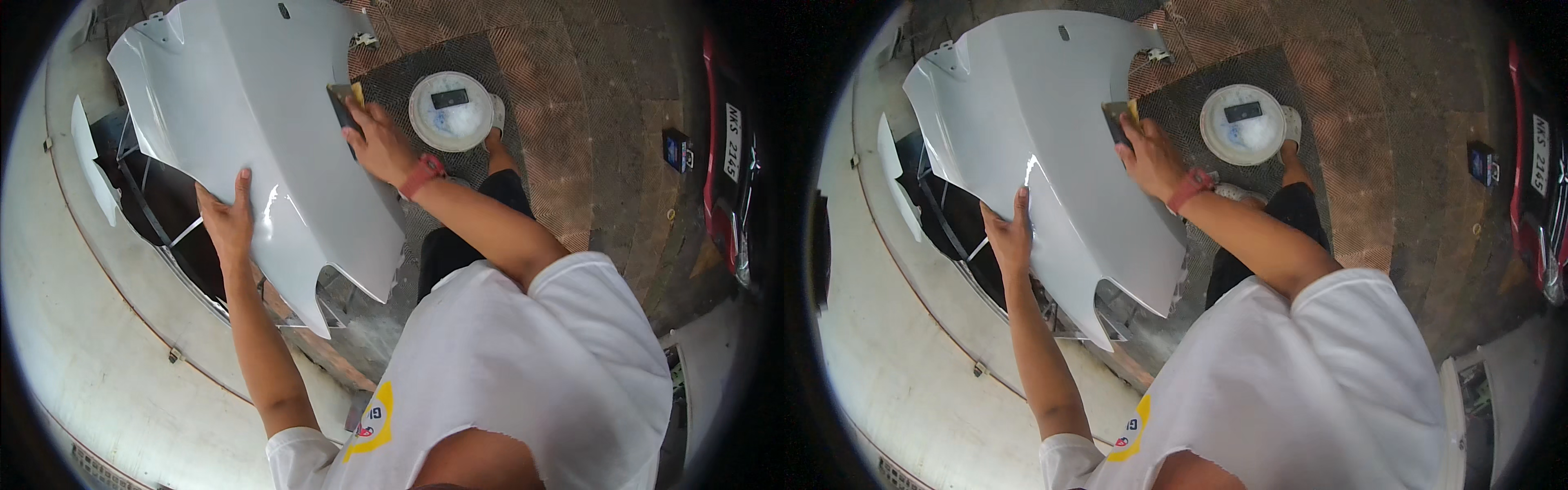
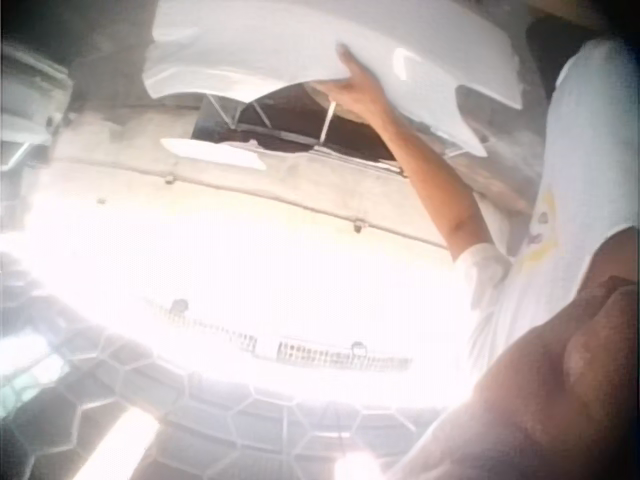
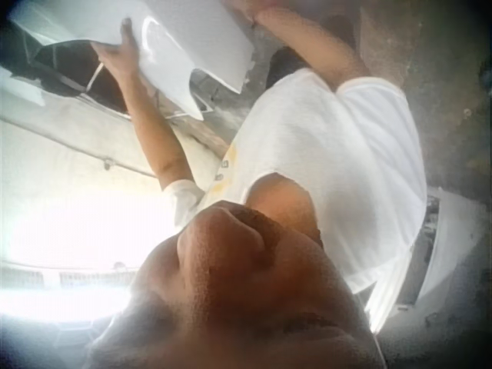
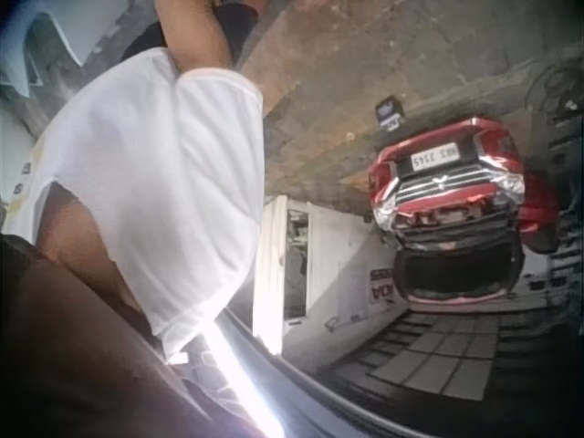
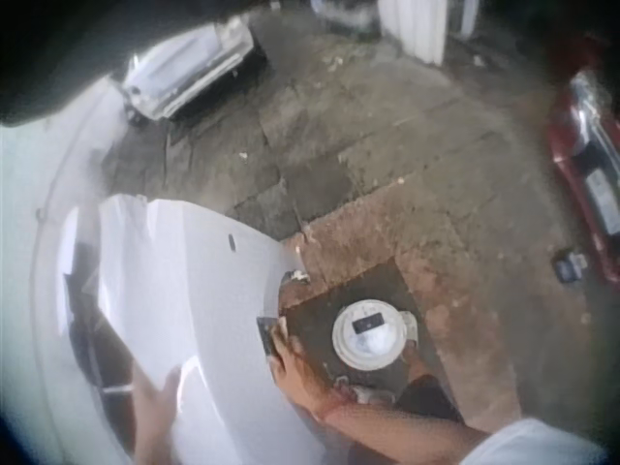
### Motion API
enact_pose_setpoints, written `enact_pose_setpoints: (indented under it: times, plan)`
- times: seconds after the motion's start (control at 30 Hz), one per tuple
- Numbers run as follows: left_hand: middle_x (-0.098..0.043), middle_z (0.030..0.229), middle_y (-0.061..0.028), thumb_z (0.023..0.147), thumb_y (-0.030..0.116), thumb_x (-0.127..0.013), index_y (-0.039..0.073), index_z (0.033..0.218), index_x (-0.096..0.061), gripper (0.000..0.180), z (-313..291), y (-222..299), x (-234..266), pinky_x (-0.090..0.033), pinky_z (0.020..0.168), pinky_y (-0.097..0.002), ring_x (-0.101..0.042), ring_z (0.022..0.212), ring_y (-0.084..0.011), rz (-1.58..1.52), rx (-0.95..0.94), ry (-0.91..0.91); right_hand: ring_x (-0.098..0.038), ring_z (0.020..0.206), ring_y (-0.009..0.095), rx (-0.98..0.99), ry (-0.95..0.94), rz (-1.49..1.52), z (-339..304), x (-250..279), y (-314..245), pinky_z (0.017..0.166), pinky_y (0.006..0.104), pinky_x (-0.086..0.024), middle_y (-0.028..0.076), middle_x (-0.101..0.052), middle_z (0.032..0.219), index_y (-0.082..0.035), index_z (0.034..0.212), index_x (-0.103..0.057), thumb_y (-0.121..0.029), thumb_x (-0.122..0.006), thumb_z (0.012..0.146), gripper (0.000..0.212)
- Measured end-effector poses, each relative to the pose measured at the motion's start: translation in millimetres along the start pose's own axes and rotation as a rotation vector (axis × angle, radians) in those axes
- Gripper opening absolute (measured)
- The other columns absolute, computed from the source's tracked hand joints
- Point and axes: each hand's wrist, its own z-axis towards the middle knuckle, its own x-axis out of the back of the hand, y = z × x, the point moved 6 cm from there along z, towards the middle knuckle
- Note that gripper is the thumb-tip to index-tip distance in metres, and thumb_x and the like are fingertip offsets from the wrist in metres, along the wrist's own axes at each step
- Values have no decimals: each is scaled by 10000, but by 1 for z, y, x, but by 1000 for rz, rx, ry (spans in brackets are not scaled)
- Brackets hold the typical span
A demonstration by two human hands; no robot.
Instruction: The person sands a white car bumper using a sanding block and water. They repeatedly dip the sanding block into a bucket of water and rub it across the surface of the bumper, occasionally wiping the surface with their hand.
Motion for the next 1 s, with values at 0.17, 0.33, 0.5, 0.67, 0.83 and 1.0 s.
enact_pose_setpoints:
  times: [0.17,0.33,0.5,0.67,0.83,1.0]
  plan:
    - [-692,1324,-271,965,432,-861,-68,1442,-587,743,6,10,2,-520,1072,-462,-681,1221,-402,-42,-11,-22,-634,1280,465,-117,14,22,30,-9,37,1097,499,-534,291,-624,1348,-73,1621,-511,-292,-630,1075,600]
    - [-693,1313,-271,968,421,-865,-75,1432,-590,733,8,-3,-3,-522,1066,-453,-682,1213,-394,6,-15,32,-635,1252,469,-2,32,26,11,-3,24,1096,498,-523,305,-624,1347,-38,1613,-506,-264,-629,1071,600]
    - [-684,1340,-272,972,427,-859,-76,1449,-578,748,8,12,-5,-520,1082,-458,-678,1226,-391,-83,-5,-25,-631,1254,466,11,37,39,-20,-2,17,1107,492,-510,304,-615,1367,-4,1605,-497,-266,-641,1071,611]
    - [-694,1339,-249,979,404,-856,-72,1441,-580,718,8,9,-3,-514,1088,-426,-682,1225,-352,9,-2,17,-619,1281,466,-128,-39,-2,19,-6,51,1113,494,-507,305,-613,1375,3,1605,-492,-264,-642,1076,612]
    - [-708,1324,-228,983,389,-857,-70,1438,-580,703,5,8,-6,-509,1092,-414,-683,1226,-321,-126,6,-13,-613,1291,486,92,59,48,-42,2,7,1114,511,-512,314,-621,1363,-3,1593,-511,-234,-628,1079,575]
    - [-705,1357,-238,984,390,-856,-69,1451,-572,713,10,17,-6,-510,1098,-417,-683,1245,-321,-92,30,-20,-628,1278,433,-178,-56,26,68,-9,59,1073,513,-544,251,-611,1383,-50,1614,-499,-271,-639,1069,605]
